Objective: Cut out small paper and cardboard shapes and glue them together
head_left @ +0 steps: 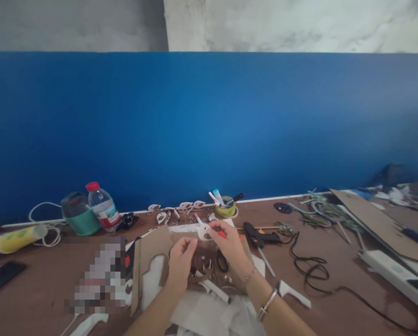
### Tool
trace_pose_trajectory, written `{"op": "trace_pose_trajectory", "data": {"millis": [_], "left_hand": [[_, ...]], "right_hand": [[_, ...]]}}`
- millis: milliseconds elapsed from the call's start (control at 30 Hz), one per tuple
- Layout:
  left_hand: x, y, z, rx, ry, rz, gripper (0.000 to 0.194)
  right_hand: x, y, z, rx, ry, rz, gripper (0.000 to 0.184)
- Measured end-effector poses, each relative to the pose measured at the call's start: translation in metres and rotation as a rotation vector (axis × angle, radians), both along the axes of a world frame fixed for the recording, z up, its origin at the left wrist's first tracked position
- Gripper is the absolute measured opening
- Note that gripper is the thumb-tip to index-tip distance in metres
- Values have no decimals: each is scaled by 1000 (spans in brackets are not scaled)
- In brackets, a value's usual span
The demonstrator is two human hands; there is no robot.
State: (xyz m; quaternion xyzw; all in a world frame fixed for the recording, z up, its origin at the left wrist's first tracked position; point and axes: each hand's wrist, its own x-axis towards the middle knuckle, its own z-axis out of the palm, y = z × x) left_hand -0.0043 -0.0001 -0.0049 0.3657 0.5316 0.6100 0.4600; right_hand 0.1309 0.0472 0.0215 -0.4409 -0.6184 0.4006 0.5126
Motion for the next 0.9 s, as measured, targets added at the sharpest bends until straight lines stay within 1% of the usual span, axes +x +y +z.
{"op": "trace_pose_trajectory", "data": {"millis": [267, 367, 900], "left_hand": [[-1, 0, -4, 4, 4, 16, 25], [-1, 0, -4, 6, -2, 4, 25], [-1, -1, -5, 1, -6, 16, 26]], "right_hand": [[-1, -3, 3, -6, -41, 5, 13], [-1, -3, 3, 5, -49, 6, 12], [-2, -3, 1, 11, -53, -2, 11]]}}
